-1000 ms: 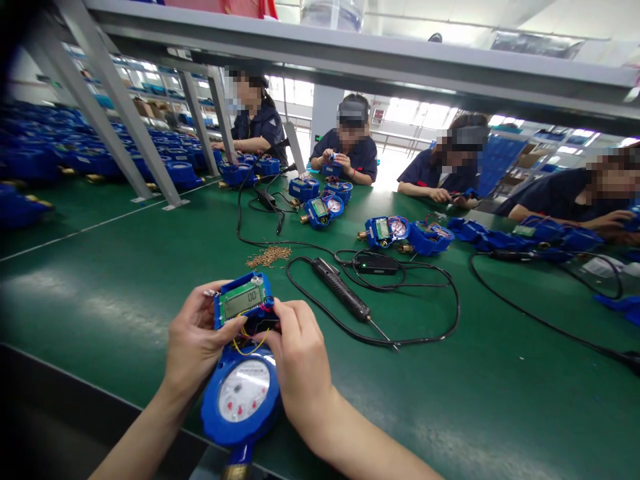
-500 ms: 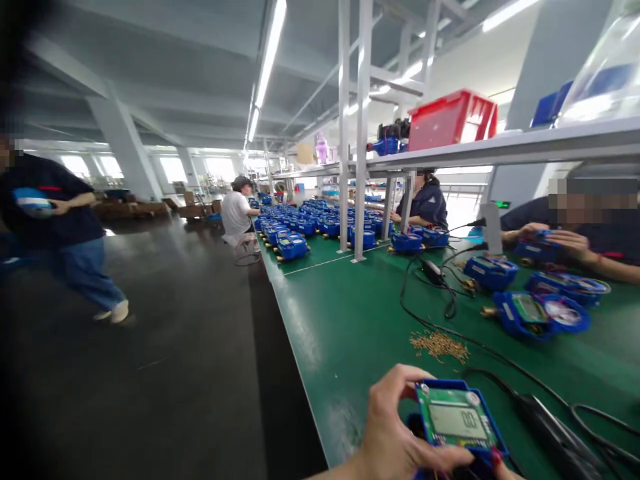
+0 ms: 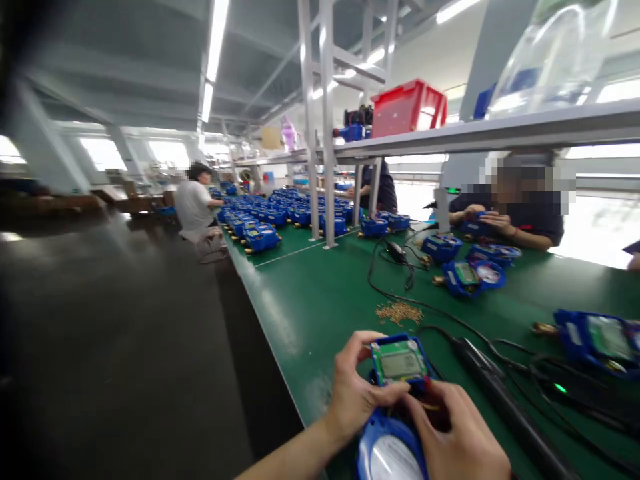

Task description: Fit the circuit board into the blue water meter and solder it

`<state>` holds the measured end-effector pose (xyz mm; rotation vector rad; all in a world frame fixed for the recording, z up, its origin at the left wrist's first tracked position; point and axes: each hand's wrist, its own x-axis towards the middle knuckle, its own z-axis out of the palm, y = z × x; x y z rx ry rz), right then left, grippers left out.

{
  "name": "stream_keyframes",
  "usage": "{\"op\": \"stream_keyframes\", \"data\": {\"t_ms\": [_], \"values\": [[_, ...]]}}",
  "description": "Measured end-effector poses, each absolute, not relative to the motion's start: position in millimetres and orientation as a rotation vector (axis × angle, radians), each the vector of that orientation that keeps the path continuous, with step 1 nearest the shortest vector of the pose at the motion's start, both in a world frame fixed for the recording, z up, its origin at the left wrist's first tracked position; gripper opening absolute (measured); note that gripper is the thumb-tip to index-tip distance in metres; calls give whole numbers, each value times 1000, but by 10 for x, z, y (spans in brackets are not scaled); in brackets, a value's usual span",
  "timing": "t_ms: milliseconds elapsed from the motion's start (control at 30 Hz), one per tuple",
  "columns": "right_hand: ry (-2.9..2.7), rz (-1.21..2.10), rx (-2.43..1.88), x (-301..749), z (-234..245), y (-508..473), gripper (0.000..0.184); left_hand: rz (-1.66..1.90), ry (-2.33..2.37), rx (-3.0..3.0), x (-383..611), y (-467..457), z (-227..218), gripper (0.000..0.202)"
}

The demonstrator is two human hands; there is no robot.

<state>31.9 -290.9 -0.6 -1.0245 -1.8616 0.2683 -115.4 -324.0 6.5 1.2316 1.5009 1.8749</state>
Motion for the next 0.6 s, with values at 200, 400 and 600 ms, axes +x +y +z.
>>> {"op": "stream_keyframes", "data": {"t_ms": [200, 400, 600], "values": [[-1755, 415, -1031, 273, 164, -3049, 14, 1778, 1415, 1267, -1176, -3309, -42, 49], [-1884, 522, -1027, 410, 197, -2994, 19, 1731, 1439, 1295, -1207, -3298, -84, 52], [-1935, 590, -1095, 393, 297, -3077, 41, 1715, 1475, 1255, -1207, -3308, -53, 52]]}}
